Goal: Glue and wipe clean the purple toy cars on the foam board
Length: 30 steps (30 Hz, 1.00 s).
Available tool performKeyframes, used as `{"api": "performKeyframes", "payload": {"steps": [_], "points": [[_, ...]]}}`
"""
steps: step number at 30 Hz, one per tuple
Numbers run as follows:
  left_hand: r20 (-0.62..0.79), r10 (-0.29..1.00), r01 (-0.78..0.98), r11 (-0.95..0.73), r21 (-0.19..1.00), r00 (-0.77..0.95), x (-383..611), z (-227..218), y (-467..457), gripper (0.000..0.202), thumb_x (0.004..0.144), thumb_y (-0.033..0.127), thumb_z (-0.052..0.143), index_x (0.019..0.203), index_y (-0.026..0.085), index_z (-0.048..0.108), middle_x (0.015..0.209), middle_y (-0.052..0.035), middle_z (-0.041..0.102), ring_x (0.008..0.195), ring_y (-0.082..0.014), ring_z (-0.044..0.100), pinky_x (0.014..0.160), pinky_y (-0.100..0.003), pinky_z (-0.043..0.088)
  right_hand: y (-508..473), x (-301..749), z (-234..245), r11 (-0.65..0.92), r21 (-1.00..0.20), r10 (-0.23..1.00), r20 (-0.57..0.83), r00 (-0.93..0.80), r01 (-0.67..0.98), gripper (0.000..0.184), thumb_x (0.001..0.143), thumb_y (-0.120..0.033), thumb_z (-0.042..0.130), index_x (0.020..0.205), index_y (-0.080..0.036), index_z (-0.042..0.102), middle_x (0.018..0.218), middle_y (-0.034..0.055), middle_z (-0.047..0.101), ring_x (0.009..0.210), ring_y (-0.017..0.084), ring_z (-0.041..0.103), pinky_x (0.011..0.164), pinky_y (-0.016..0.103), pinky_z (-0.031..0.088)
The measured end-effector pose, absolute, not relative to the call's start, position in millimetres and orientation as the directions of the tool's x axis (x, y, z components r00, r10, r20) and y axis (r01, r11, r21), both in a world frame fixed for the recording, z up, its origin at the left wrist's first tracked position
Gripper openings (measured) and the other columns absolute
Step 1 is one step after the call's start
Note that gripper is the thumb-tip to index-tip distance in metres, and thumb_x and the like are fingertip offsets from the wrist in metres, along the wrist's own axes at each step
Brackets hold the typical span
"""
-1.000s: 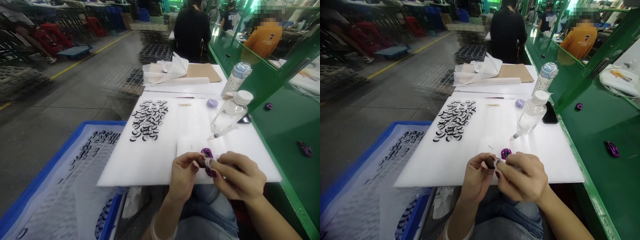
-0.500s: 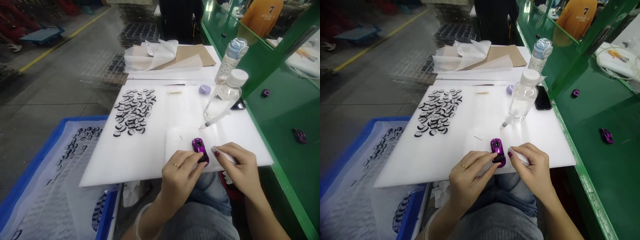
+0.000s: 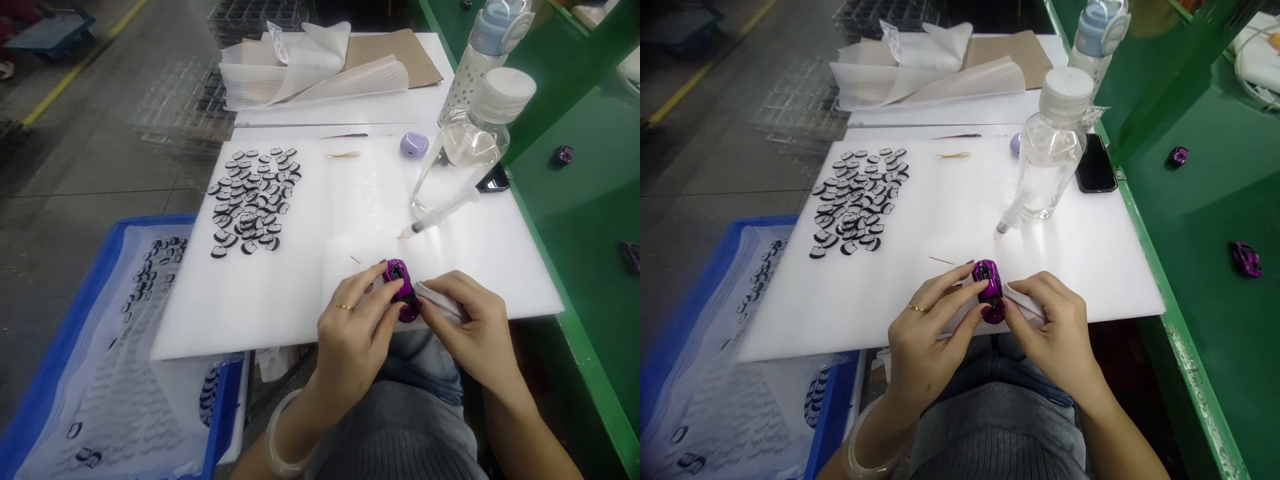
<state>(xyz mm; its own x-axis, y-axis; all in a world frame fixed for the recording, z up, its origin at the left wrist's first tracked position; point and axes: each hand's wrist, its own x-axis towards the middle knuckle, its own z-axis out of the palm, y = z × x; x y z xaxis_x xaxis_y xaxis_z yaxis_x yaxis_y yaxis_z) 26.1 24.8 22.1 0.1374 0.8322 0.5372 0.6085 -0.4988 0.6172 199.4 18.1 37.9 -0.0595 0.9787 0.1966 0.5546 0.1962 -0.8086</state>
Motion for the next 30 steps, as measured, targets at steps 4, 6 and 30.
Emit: {"api": "performKeyframes", "payload": {"steps": [4,6,30], "points": [[0.52,0.841,0.6,-0.494,0.63,0.147,28,23,26,0.021,0.088,0.01,0.066,0.108,0.012,0.071,0.118,-0.0129,0.071,0.108,-0.0196,0.067,0.094,-0.032,0.059,22,198,41,0.18,-0.817,0.983,0.169,-0.07,0.548,0.004,0.089,-0.02,0.066,0.092,-0.019,0.068,0.082,0.0018,0.065,0.071,0.013,0.062,0.059,0.025,0.049],[0.504,0.853,0.598,-0.477,0.644,0.138,27,25,27,0.02,0.088,0.011,0.066,0.107,0.012,0.072,0.116,-0.0119,0.072,0.107,-0.019,0.068,0.094,-0.032,0.059,25,200,44,0.151,-0.825,0.989,0.123,-0.087,0.545,0.002,0.089,-0.019,0.065,0.086,-0.019,0.064,0.078,0.0002,0.063,0.067,0.013,0.06,0.057,0.024,0.047],[0.464,0.855,0.684,-0.482,0.548,0.231,19,18,26,0.049,0.088,0.028,0.069,0.133,0.013,0.057,0.129,-0.0129,0.065,0.117,-0.0247,0.065,0.096,-0.035,0.06,27,187,49,0.293,-0.29,0.881,0.451,-0.14,0.911,0.041,0.087,-0.039,0.064,0.12,-0.015,0.059,0.088,0.0097,0.07,0.078,0.027,0.065,0.069,0.041,0.049]]}}
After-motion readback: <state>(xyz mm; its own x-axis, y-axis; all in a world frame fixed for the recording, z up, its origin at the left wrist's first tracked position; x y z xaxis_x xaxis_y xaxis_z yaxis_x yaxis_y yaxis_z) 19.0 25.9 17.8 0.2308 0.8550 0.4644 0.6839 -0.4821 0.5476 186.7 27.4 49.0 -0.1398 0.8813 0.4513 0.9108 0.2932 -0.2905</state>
